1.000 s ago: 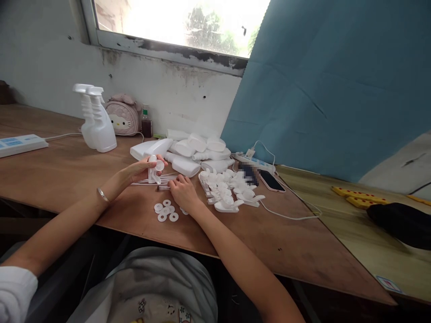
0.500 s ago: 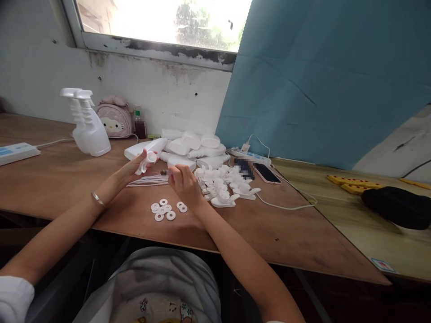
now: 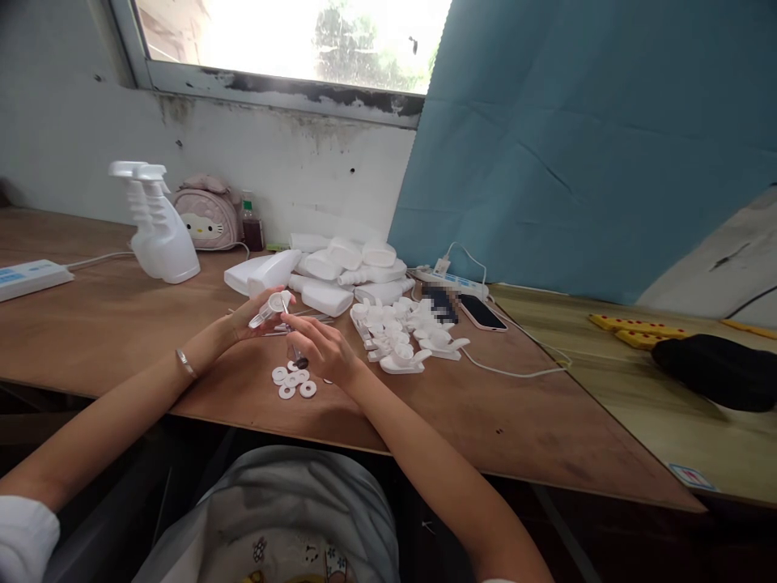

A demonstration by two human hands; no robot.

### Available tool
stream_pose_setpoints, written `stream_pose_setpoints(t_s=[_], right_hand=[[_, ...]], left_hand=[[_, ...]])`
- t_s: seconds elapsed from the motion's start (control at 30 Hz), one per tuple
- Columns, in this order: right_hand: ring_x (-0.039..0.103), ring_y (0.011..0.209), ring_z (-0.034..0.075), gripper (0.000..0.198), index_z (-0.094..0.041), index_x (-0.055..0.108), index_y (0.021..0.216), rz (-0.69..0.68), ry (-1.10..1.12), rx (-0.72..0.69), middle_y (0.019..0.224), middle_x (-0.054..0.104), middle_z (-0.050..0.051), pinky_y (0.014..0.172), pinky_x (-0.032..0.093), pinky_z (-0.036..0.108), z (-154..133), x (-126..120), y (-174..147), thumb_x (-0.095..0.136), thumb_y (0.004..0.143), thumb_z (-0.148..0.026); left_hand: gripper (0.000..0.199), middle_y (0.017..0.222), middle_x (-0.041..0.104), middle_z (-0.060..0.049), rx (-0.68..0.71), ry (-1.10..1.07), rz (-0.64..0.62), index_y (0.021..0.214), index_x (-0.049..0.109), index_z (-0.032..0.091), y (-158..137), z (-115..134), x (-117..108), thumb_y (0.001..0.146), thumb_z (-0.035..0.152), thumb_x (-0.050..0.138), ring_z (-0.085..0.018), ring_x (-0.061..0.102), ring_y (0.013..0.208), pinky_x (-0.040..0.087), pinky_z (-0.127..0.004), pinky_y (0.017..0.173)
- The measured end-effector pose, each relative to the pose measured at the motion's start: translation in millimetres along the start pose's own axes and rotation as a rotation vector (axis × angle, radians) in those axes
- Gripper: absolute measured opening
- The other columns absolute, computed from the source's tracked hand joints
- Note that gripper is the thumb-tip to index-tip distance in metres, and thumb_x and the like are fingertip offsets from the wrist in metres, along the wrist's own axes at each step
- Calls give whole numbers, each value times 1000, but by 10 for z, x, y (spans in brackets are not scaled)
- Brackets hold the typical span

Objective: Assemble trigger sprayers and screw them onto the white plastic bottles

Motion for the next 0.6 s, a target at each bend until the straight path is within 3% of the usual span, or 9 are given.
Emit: stream_pose_setpoints(t_s=[0.27, 0.33, 0.5, 0.6], right_hand=[[60, 95, 17, 19, -23, 46, 90, 9, -2, -26, 109, 63, 9, 74, 53, 35, 10, 55, -20, 44, 79, -7], [61, 92, 17, 19, -24, 44, 89, 0, -1, 11, 105, 63, 8, 73, 53, 34, 3, 56, -13, 44, 78, -9], [60, 90, 17, 21, -24, 38, 92, 62, 96, 110, 97, 63, 8, 73, 52, 34, -39, 28, 19, 45, 77, -10], [61, 87, 16, 16, -25, 37, 88, 95, 115, 186, 93, 63, 7, 73, 51, 34, -44, 31, 27, 46, 81, -13]], left_hand=[[26, 48, 53, 0, -12, 17, -21, 74, 58, 11, -15, -5, 9, 80, 36, 54, -6, 46, 33, 31, -12, 27], [25, 51, 55, -1, -11, 31, -21, 73, 58, 11, -29, -5, 21, 79, 34, 55, -6, 47, 36, 35, -12, 31], [24, 50, 53, 0, -33, 99, -71, 73, 58, 10, -37, -10, 28, 79, 33, 54, -6, 45, 35, 29, -13, 29], [25, 52, 54, -1, -47, 66, -62, 71, 58, 10, -23, -23, 12, 79, 34, 55, -5, 46, 37, 33, -13, 31]])
Point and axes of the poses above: each hand's wrist, its own y-axis towards the middle knuckle, its own x-axis out of the palm, z = x × y, the point moved 1 cm from there along y, towards the middle knuckle
